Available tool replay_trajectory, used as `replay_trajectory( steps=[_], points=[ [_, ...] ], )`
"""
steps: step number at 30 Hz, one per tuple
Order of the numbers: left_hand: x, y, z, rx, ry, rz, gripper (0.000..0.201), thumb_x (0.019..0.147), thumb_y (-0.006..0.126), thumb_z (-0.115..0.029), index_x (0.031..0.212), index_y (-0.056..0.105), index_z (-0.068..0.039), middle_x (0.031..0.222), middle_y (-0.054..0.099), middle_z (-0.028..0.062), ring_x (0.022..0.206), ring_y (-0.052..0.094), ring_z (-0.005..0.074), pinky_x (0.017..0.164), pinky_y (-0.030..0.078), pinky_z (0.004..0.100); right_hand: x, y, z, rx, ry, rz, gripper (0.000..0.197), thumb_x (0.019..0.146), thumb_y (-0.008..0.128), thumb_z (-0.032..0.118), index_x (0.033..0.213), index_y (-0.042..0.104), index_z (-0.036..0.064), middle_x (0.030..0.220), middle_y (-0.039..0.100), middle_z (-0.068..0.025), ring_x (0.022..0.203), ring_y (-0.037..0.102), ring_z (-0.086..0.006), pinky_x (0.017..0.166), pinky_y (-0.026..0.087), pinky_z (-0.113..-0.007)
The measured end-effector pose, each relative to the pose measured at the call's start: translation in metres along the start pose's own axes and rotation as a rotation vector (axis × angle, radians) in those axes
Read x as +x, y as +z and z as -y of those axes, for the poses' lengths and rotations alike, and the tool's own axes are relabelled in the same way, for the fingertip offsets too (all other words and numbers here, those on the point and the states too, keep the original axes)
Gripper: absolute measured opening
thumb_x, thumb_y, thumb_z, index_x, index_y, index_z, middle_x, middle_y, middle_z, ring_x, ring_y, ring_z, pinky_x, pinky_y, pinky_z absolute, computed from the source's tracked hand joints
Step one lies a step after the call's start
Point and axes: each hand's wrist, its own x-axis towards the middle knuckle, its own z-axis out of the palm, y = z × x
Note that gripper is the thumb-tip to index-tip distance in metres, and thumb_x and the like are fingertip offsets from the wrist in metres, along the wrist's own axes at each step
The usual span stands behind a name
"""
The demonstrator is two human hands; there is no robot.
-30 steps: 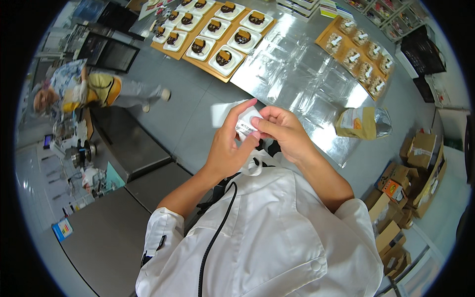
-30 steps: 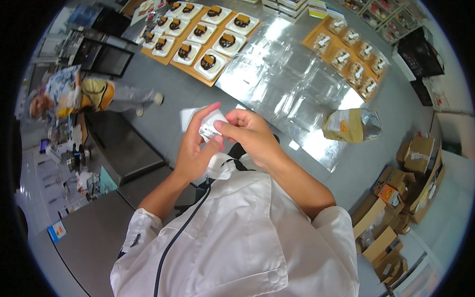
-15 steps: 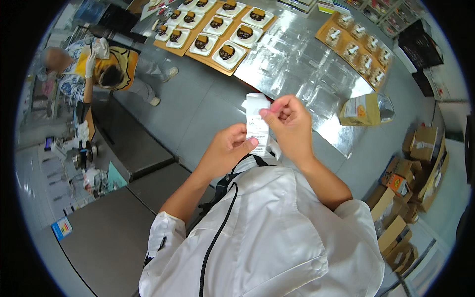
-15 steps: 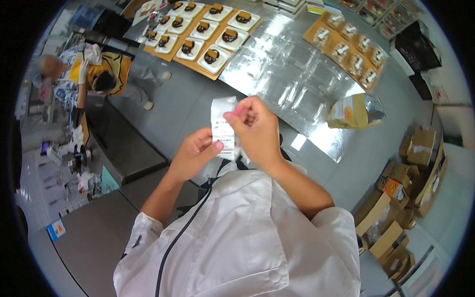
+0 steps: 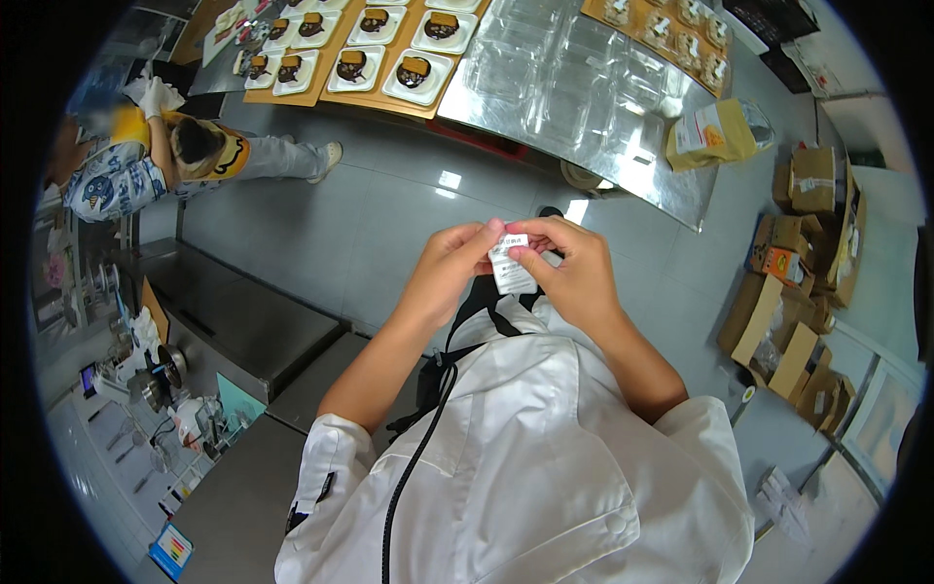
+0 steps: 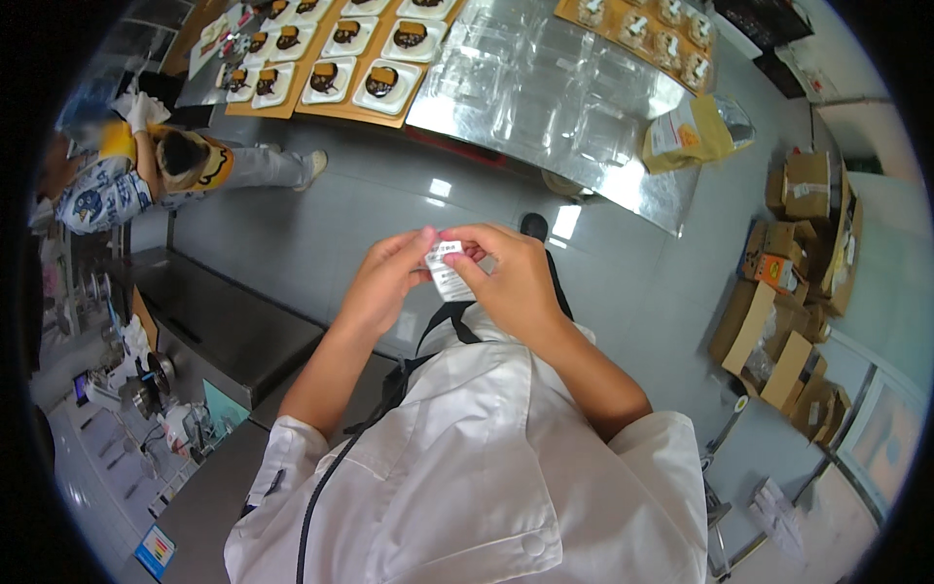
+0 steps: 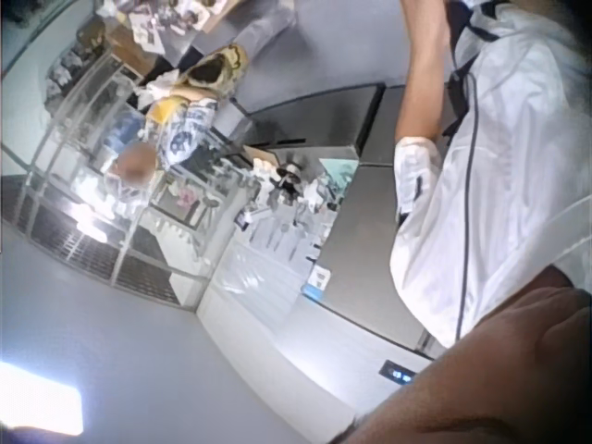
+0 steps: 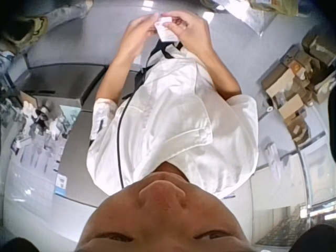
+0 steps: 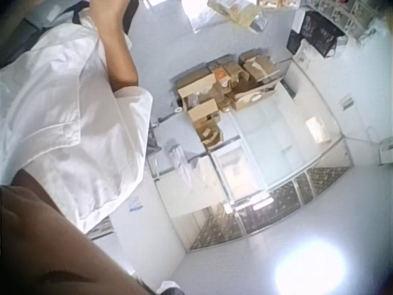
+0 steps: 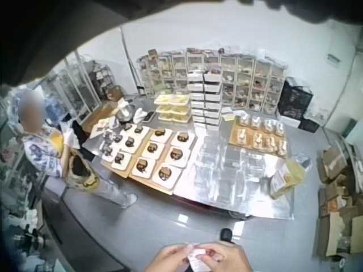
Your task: The person peels labels from a roll and applies them to clear plastic containers on a stainless steel counter. They handle the containers and labels by hand, moving between the counter and a nearby cardboard box to retrieve more containers.
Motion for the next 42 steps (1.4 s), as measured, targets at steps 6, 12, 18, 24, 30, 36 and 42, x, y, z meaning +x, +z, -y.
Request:
replay_trajectory(
  steps=[6,12,18,24,30,36,42],
  points=[
    [0.011,0.007,0.035,0.136,0.173,-0.051,0.026,0.099,0.067,-0.023,0.087,0.071,-0.001,0.076,0.058,-0.0044,0.071,0.044,0.0025,0.061,0.035,0.0219,-0.016,0.005,-0.003,-0.138,0.025,-0.232,0.024,0.081,0.078,0.002,0.105,0.073,0.0024,0.089,0.072,-0.0127,0.077,0.069,-0.0216,0.072,0.056,-0.031],
    [0.013,0.026,0.036,-0.19,0.06,0.043,0.023,0.1,0.065,-0.024,0.096,0.071,-0.002,0.085,0.063,-0.0029,0.073,0.048,0.0026,0.067,0.04,0.023,-0.024,-0.01,-0.014,-0.087,0.045,-0.187,0.023,0.082,0.077,0.002,0.105,0.073,0.0023,0.089,0.072,-0.0124,0.078,0.068,-0.0212,0.073,0.055,-0.031],
    [0.04,0.046,0.059,0.049,0.106,-0.135,0.026,0.099,0.067,-0.025,0.085,0.07,-0.003,0.07,0.054,-0.0071,0.062,0.039,0.0014,0.054,0.029,0.0234,-0.019,-0.033,-0.037,-0.177,0.077,-0.103,0.017,0.083,0.075,0.003,0.101,0.073,0.0031,0.09,0.071,-0.0111,0.079,0.069,-0.0224,0.072,0.055,-0.032],
    [0.037,0.071,0.065,-0.022,0.1,-0.212,0.026,0.099,0.068,-0.026,0.088,0.073,-0.003,0.07,0.055,-0.0064,0.062,0.04,0.0009,0.053,0.029,0.0229,-0.023,-0.046,-0.056,-0.294,-0.203,-0.225,0.015,0.079,0.076,0.0,0.093,0.073,0.0049,0.093,0.07,-0.0086,0.08,0.067,-0.0231,0.068,0.054,-0.033],
    [0.047,0.087,0.058,-0.374,-0.012,-0.295,0.021,0.1,0.064,-0.018,0.107,0.064,0.001,0.095,0.07,0.008,0.085,0.066,0.0112,0.071,0.052,0.0257,-0.018,-0.055,-0.058,-0.324,-0.49,-0.244,0.021,0.077,0.076,-0.007,0.093,0.074,0.0057,0.102,0.07,-0.0136,0.09,0.067,-0.027,0.079,0.054,-0.036],
    [0.078,0.037,0.091,0.343,0.27,-0.531,0.037,0.094,0.062,-0.001,0.13,0.053,0.0,0.094,0.071,0.0174,0.077,0.07,0.0245,0.07,0.053,0.0304,0.007,-0.076,-0.072,0.146,-0.112,-0.344,0.014,0.088,0.07,-0.003,0.102,0.071,0.0019,0.096,0.068,-0.0068,0.085,0.064,-0.0149,0.079,0.052,-0.027],
    [0.112,0.009,0.083,0.915,0.243,-0.231,0.02,0.085,0.056,-0.003,0.09,0.076,-0.004,0.086,0.07,0.0205,0.077,0.066,0.0349,0.071,0.052,0.0396,0.049,-0.108,-0.128,0.268,0.189,-0.333,0.019,0.092,0.073,0.006,0.109,0.067,-0.0009,0.097,0.066,-0.0028,0.091,0.062,-0.0107,0.083,0.05,-0.026]
  ],
)
